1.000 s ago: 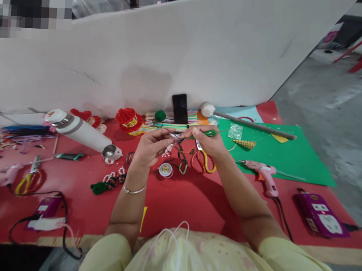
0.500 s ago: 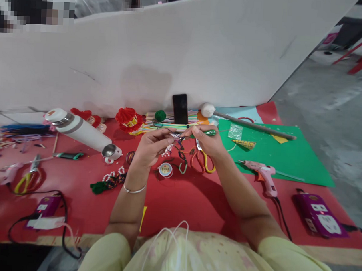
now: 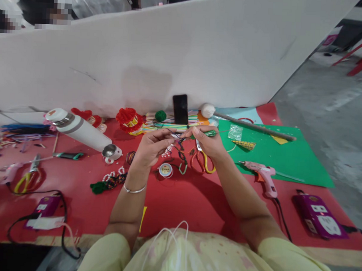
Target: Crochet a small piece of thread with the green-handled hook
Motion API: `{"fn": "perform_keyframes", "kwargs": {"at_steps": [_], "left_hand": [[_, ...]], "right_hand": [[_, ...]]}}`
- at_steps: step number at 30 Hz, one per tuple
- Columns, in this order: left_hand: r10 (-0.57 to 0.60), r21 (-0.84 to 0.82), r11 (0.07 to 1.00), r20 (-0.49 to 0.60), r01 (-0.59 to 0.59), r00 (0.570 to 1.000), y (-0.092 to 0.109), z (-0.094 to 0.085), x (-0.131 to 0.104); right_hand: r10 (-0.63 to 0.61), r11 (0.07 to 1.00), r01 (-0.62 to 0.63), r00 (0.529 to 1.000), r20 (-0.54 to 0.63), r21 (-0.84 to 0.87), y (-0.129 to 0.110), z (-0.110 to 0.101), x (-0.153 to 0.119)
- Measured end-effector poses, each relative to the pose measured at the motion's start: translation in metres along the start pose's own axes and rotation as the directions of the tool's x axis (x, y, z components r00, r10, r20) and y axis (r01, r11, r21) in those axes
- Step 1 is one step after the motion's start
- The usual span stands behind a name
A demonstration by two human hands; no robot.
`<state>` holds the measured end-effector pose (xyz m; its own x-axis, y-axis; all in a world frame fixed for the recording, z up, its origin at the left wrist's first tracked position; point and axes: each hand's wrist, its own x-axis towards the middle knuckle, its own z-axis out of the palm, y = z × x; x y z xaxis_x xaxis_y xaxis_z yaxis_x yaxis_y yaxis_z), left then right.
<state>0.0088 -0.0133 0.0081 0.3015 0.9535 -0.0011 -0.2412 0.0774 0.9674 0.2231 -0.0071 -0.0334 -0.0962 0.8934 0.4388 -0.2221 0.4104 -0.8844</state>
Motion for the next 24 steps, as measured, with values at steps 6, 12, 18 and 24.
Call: {"fn": "perform_keyframes", "kwargs": {"at_steps": [6, 12, 18, 24], "left_hand": [[0.012, 0.012, 1.000, 0.009, -0.013, 1.000, -0.0013, -0.0018, 0.0008], [0.015, 0.019, 1.000, 0.011, -0.015, 1.000, 0.0000, -0.0012, 0.0003], [0.007, 0.025, 1.000, 0.010, -0.007, 1.000, -0.0007, -0.0024, 0.0003], [0.012, 0.030, 0.999, 0.008, -0.012, 1.000, 0.0002, -0.0009, 0.0005]], "right_hand": [[0.000, 1.000, 0.000, 1.000, -0.002, 0.010, -0.0017, 0.0001, -0.0001], [0.002, 1.000, -0.002, 1.000, -0.003, 0.003, -0.0021, 0.0000, 0.0000], [-0.013, 1.000, 0.013, 1.000, 0.012, 0.019, -0.0017, -0.0003, 0.0000], [0.008, 1.000, -0.008, 1.000, 0.002, 0.002, -0.0015, 0.0002, -0.0001]]}}
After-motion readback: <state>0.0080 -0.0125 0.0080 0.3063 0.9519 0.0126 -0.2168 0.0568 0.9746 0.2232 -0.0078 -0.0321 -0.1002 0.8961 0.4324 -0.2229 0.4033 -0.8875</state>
